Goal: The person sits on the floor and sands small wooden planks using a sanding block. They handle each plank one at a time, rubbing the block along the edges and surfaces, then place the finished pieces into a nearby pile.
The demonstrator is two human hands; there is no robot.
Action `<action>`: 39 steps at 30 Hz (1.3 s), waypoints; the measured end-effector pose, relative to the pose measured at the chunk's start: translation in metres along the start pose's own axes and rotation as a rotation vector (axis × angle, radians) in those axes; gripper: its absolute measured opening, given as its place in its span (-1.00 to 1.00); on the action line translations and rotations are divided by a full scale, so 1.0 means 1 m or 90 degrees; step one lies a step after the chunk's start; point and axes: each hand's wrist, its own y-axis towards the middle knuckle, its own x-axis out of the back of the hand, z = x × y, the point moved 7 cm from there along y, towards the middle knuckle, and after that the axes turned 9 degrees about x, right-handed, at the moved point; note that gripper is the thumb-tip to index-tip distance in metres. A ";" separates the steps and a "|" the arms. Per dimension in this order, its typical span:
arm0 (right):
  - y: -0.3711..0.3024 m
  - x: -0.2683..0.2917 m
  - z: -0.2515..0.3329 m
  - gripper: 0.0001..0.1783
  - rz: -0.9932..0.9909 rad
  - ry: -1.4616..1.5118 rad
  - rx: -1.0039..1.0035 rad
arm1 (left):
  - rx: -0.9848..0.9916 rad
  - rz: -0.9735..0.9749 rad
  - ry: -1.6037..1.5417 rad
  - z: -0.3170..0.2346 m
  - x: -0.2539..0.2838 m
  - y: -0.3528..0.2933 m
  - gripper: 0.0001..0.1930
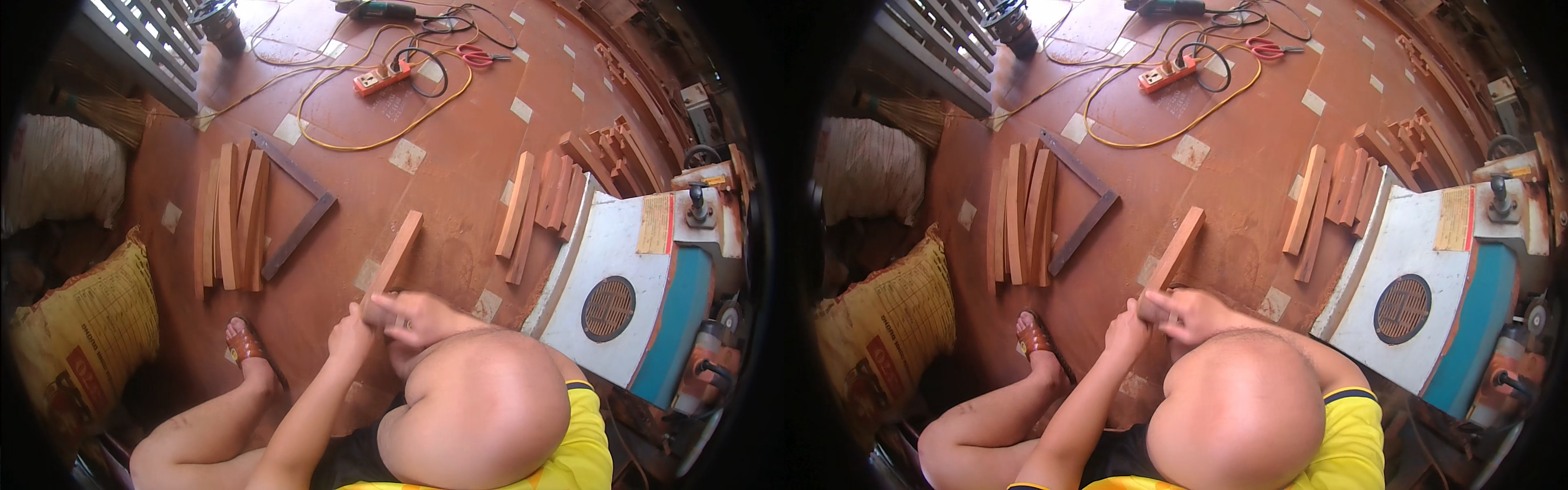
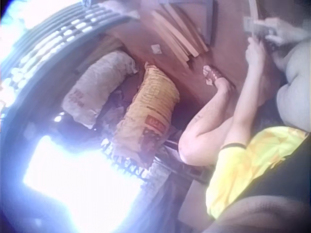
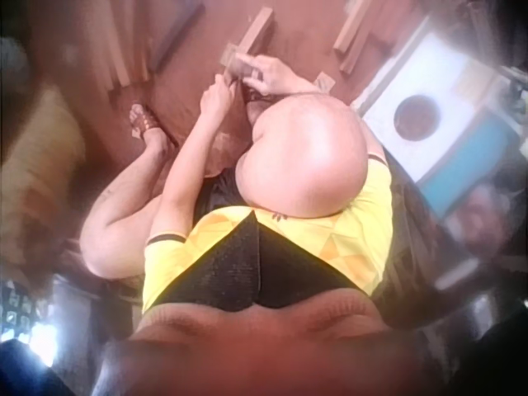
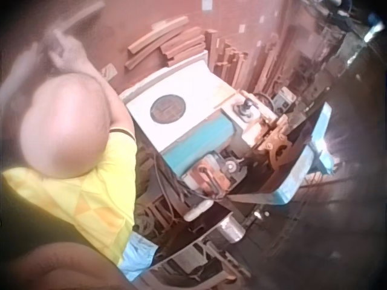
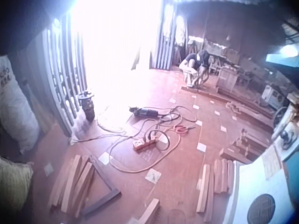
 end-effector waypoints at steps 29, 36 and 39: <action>-0.005 0.003 -0.016 -0.16 -0.024 0.034 -0.097 | 0.085 0.156 0.014 -0.009 0.038 0.000 -0.50; -0.034 0.069 -0.094 -0.26 -0.314 -0.167 -0.318 | 0.063 0.182 0.027 -0.022 0.032 0.003 -0.47; -0.013 0.007 -0.021 -0.13 -0.100 0.061 -0.116 | 0.062 0.182 0.011 -0.003 0.028 0.011 -0.45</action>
